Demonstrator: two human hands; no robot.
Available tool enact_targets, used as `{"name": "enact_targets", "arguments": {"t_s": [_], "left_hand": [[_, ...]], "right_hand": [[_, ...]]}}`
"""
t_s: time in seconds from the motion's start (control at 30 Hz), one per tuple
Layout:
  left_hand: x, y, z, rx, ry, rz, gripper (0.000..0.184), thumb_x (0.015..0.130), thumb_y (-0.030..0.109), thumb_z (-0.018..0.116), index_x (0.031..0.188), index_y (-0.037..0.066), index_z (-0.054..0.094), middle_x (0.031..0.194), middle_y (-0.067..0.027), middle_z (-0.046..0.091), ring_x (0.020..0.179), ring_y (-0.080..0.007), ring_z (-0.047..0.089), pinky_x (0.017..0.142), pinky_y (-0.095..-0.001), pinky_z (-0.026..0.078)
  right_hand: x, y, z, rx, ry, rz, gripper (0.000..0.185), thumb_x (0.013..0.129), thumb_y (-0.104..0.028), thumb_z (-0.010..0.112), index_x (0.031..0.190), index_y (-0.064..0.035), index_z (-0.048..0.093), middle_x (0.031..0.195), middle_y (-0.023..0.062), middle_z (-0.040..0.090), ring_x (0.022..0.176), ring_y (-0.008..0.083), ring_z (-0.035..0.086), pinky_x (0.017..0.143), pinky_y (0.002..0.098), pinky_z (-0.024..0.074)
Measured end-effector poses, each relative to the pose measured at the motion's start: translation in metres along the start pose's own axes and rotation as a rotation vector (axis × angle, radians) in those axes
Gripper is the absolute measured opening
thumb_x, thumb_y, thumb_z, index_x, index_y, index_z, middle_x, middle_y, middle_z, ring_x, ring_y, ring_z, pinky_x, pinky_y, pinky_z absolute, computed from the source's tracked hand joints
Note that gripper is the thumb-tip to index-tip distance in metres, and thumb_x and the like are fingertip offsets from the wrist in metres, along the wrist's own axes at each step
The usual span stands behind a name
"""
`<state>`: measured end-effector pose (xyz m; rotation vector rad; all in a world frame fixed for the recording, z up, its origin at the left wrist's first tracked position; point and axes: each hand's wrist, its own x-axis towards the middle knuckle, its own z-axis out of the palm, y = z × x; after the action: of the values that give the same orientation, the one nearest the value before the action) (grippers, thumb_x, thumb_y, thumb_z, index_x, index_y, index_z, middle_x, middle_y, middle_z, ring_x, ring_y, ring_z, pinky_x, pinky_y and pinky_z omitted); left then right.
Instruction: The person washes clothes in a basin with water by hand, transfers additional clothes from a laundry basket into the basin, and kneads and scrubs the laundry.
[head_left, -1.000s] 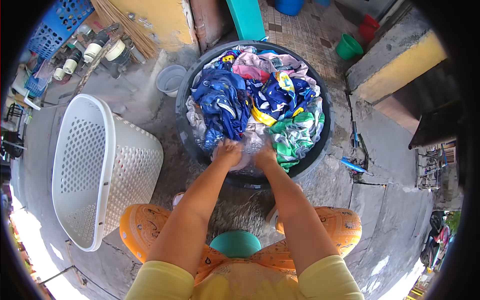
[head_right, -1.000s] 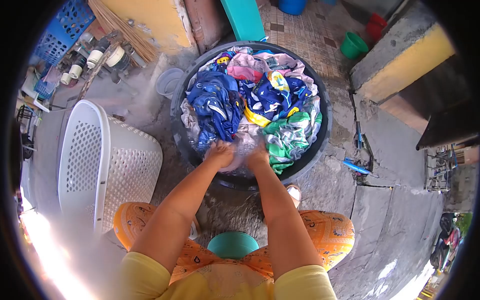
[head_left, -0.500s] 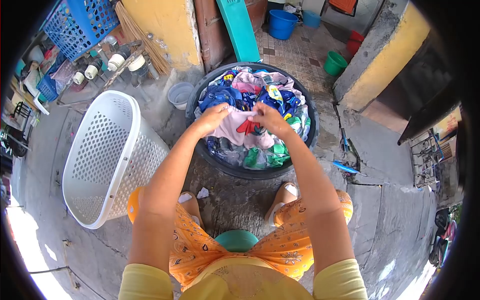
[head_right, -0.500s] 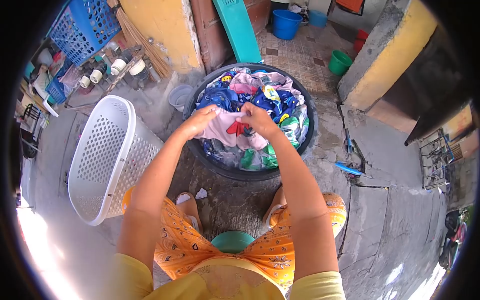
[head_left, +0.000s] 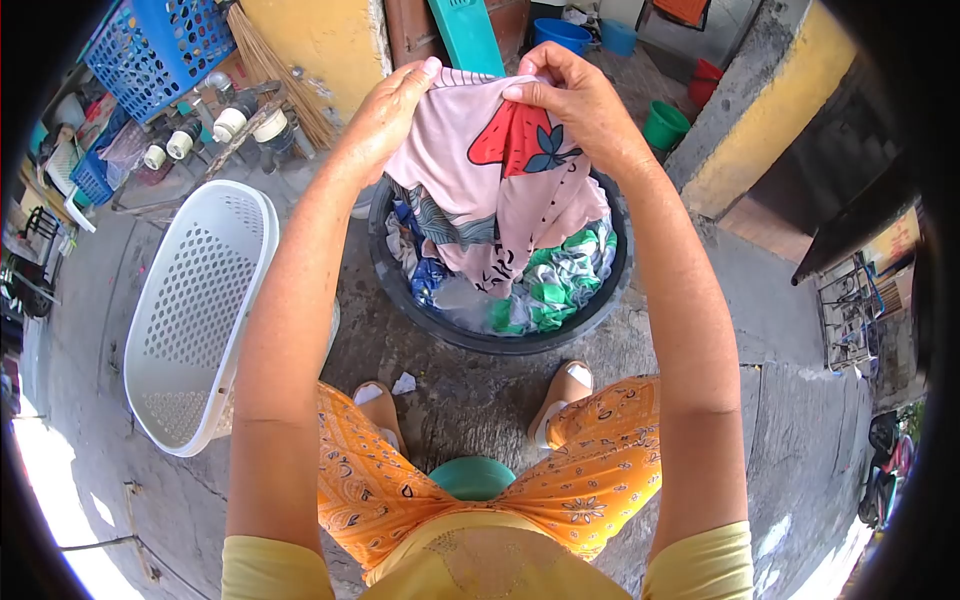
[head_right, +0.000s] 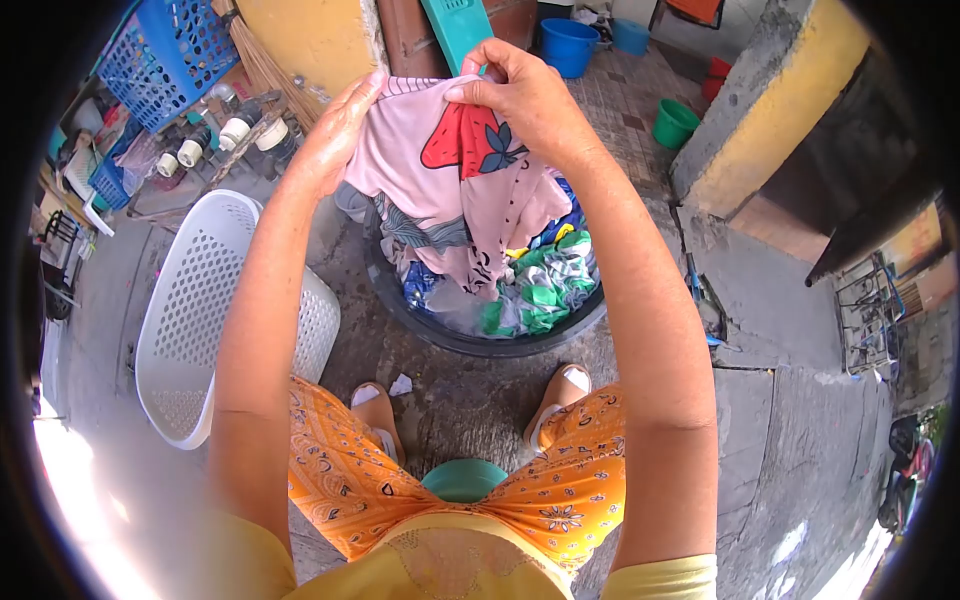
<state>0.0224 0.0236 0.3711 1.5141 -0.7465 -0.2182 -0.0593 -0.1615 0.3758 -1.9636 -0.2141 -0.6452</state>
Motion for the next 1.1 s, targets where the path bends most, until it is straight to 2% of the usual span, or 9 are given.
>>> {"name": "enact_targets", "arguments": {"t_s": [0.13,0.27,0.37,0.47,0.53,0.6,0.77,0.9,1.1], "left_hand": [[-0.011,-0.009,0.013,0.041,-0.106,-0.047,0.053,0.086,0.037,0.046,0.119,-0.005,0.04,0.117,-0.0111,0.046,0.111,-0.0175,0.039,0.095,-0.0273,0.027],[-0.021,-0.1,0.033,0.098,-0.303,-0.076,0.035,0.088,0.031,0.043,0.102,0.0,0.048,0.099,-0.0066,0.054,0.095,-0.0156,0.048,0.084,-0.0238,0.035],[-0.052,-0.158,0.059,0.338,-0.394,-0.155,0.023,0.086,0.024,0.045,0.097,0.005,0.05,0.096,-0.0137,0.055,0.092,-0.0238,0.052,0.078,-0.0283,0.039],[-0.082,-0.215,0.081,0.63,-0.532,0.002,0.036,0.079,0.024,0.053,0.113,0.011,0.048,0.117,-0.0117,0.043,0.108,-0.026,0.042,0.089,-0.0327,0.035],[-0.101,-0.229,0.089,0.878,-0.672,0.059,0.048,0.073,0.026,0.058,0.119,0.017,0.046,0.124,-0.0103,0.037,0.115,-0.0286,0.036,0.093,-0.0358,0.032],[-0.11,-0.252,0.093,0.904,-0.872,-0.062,0.054,0.07,0.028,0.061,0.12,0.021,0.045,0.125,-0.0094,0.037,0.116,-0.0303,0.034,0.095,-0.0367,0.031],[-0.114,-0.284,0.095,0.775,-0.913,-0.309,0.055,0.066,0.029,0.064,0.118,0.026,0.046,0.124,-0.0027,0.037,0.116,-0.028,0.035,0.093,-0.0416,0.032],[-0.107,-0.279,0.099,0.818,-0.851,-0.329,0.053,0.069,0.026,0.062,0.118,0.02,0.042,0.122,-0.011,0.039,0.112,-0.0309,0.039,0.089,-0.0388,0.036],[-0.085,-0.318,0.116,0.802,-0.895,-0.644,0.051,0.075,0.026,0.056,0.121,0.016,0.035,0.12,-0.0173,0.044,0.111,-0.031,0.042,0.089,-0.0411,0.036]], "right_hand": [[-0.013,0.011,-0.007,-0.045,-0.038,0.063,0.021,0.071,-0.02,0.068,0.077,-0.0076,0.052,0.062,-0.0031,0.045,0.058,0.0051,0.04,0.05,0.021,0.033],[-0.057,0.075,-0.008,-0.074,-0.293,0.251,0.019,0.072,-0.018,0.066,0.073,-0.0074,0.05,0.061,-0.0048,0.044,0.056,0.0035,0.039,0.047,0.0203,0.0315],[-0.104,0.11,-0.007,-0.225,-0.444,0.501,0.016,0.068,-0.014,0.063,0.078,-0.0053,0.054,0.07,0.0052,0.059,0.07,0.0144,0.058,0.062,0.0274,0.0422],[-0.15,0.171,-0.003,-0.652,-0.746,0.467,0.035,0.067,-0.02,0.063,0.099,-0.0094,0.056,0.085,0.0124,0.061,0.082,0.0242,0.058,0.071,0.0337,0.045],[-0.168,0.183,0.009,-0.674,-1.017,0.606,0.061,0.066,-0.029,0.064,0.122,-0.0175,0.042,0.116,0.0194,0.045,0.103,0.0324,0.047,0.09,0.0369,0.0365],[-0.183,0.2,0.026,-0.676,-1.207,0.741,0.06,0.067,-0.027,0.063,0.123,-0.0243,0.041,0.106,0.0183,0.049,0.101,0.0318,0.049,0.081,0.0378,0.0411],[-0.21,0.218,0.048,-0.736,-1.146,0.871,0.062,0.072,-0.025,0.058,0.128,-0.0309,0.032,0.131,0.0159,0.027,0.116,0.0349,0.035,0.088,0.0451,0.0356],[-0.223,0.235,0.062,-0.936,-1.013,0.866,0.061,0.079,-0.023,0.048,0.132,-0.0363,0.019,0.139,0.0131,0.014,0.126,0.035,0.021,0.094,0.0505,0.0295],[-0.206,0.248,0.061,-0.893,-0.98,0.962,0.061,0.081,-0.018,0.045,0.134,-0.028,0.015,0.137,0.0112,0.021,0.12,0.0332,0.032,0.089,0.0442,0.0378]]}}
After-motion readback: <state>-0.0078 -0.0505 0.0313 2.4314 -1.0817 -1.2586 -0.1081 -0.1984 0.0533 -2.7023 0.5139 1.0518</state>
